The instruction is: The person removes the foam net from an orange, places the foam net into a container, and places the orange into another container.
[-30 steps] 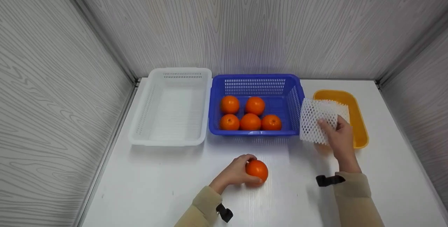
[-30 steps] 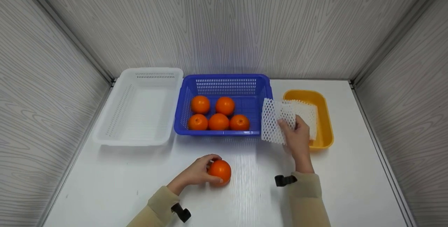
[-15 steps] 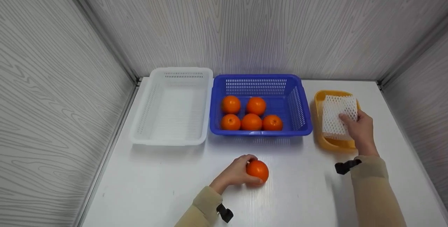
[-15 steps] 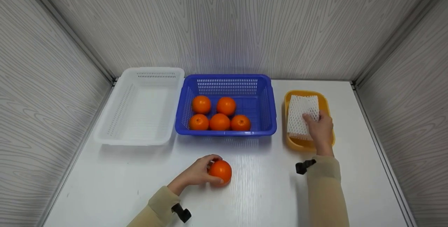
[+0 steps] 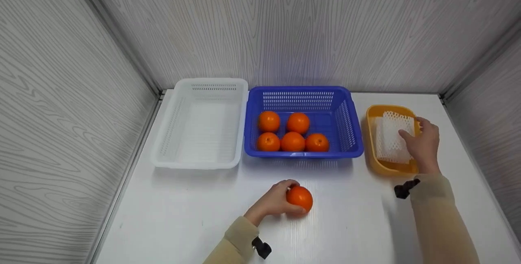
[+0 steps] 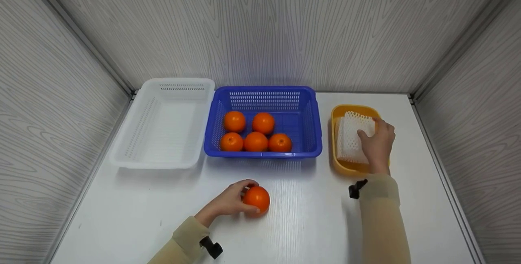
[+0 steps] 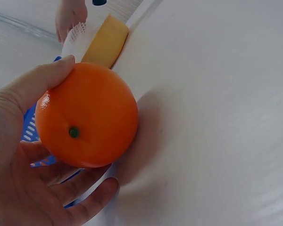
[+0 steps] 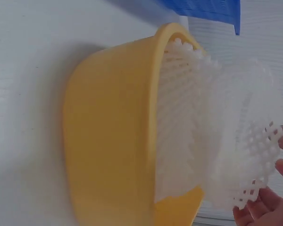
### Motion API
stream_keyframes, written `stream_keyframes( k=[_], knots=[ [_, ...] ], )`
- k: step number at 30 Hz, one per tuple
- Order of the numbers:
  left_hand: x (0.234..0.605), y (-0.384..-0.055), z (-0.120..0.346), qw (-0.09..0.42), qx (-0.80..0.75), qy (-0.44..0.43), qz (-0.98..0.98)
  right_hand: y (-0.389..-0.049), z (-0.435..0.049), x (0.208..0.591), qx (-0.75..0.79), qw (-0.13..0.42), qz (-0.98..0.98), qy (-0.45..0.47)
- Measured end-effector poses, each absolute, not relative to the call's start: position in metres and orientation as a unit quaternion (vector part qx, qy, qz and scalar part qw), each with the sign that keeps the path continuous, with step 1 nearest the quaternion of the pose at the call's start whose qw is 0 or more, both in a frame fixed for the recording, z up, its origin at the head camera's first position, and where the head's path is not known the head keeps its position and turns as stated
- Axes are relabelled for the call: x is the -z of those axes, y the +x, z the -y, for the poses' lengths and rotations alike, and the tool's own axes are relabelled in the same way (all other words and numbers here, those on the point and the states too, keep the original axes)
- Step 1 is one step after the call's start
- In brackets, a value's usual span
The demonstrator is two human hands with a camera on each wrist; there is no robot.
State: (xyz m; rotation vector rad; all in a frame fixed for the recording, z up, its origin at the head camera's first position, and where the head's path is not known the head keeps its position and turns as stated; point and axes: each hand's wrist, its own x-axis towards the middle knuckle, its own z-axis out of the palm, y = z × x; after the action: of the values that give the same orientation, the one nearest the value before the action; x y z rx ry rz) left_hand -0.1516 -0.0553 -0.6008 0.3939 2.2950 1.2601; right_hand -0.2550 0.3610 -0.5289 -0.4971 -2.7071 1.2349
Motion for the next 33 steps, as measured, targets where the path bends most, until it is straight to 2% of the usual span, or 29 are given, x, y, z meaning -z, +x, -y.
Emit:
stream_keyframes(
  k=[4, 6, 13, 18, 27, 33],
  knots=[
    [0.601, -0.152, 0.056, 0.244, -0.463, 0.145, -0.84, -0.255, -0.352, 0.53, -0.364, 0.062, 0.923, -0.106],
    [0.601, -0.152, 0.056, 0.246, -0.463, 0.144, -0.839, -0.256, -0.349, 0.532, -0.345, 0.042, 0.935, -0.07],
    [0.6, -0.151, 0.056, 0.248, -0.468, 0.139, -0.837, -0.263, -0.344, 0.543, -0.294, -0.128, 0.946, -0.04],
    [0.599, -0.15, 0.057, 0.254, -0.467, 0.132, -0.837, -0.269, -0.345, 0.554, -0.279, -0.179, 0.942, -0.05],
    [0.6, -0.15, 0.056, 0.247, -0.469, 0.145, -0.836, -0.27, -0.35, 0.56, -0.276, -0.177, 0.944, -0.022],
    [0.6, -0.149, 0.056, 0.239, -0.468, 0.148, -0.838, -0.263, -0.352, 0.55, -0.322, -0.106, 0.941, -0.021]
  ],
)
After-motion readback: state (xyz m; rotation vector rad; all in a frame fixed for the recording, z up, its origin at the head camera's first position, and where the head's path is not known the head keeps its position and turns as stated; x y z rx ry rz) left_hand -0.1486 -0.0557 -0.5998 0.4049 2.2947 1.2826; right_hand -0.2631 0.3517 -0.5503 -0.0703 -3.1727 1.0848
